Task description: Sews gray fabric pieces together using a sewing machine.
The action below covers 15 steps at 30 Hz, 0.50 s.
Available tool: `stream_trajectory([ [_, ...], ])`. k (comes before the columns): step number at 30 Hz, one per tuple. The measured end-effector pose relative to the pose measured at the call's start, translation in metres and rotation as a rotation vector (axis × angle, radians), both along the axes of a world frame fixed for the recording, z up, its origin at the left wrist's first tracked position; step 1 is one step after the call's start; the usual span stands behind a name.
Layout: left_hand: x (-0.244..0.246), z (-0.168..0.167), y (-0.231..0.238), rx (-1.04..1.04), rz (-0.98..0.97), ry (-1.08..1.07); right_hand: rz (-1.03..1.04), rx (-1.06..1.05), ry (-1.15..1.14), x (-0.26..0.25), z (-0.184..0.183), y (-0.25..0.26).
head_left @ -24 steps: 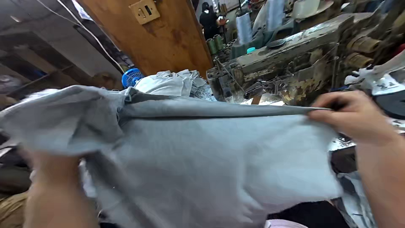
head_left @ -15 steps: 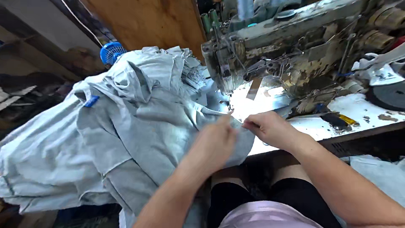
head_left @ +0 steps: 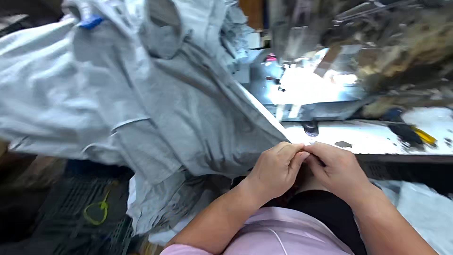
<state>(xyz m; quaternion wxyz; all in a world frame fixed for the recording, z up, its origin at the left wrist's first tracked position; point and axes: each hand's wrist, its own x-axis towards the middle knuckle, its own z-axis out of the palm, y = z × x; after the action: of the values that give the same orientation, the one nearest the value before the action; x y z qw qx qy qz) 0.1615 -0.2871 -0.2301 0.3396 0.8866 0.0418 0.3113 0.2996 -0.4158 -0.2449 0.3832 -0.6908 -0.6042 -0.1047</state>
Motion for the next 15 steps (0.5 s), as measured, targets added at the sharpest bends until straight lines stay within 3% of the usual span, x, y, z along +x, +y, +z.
stream_trajectory([
  [3,-0.011,-0.005,0.012,-0.065,0.06,-0.06,0.044,0.016,-0.009,-0.01,-0.008,-0.007],
  [7,-0.026,-0.013,-0.002,-0.209,-0.004,0.055,0.073,0.042,0.01,-0.022,-0.021,-0.01],
  [11,-0.03,-0.016,-0.01,-0.226,0.015,-0.04,0.085,0.059,0.001,-0.035,-0.03,-0.006],
  [13,-0.032,-0.011,0.0,-0.283,0.034,-0.052,0.014,-0.086,0.042,-0.033,-0.032,-0.009],
  [15,-0.039,-0.002,0.01,-0.502,-0.005,0.0,-0.076,-0.296,0.17,-0.02,-0.027,-0.013],
])
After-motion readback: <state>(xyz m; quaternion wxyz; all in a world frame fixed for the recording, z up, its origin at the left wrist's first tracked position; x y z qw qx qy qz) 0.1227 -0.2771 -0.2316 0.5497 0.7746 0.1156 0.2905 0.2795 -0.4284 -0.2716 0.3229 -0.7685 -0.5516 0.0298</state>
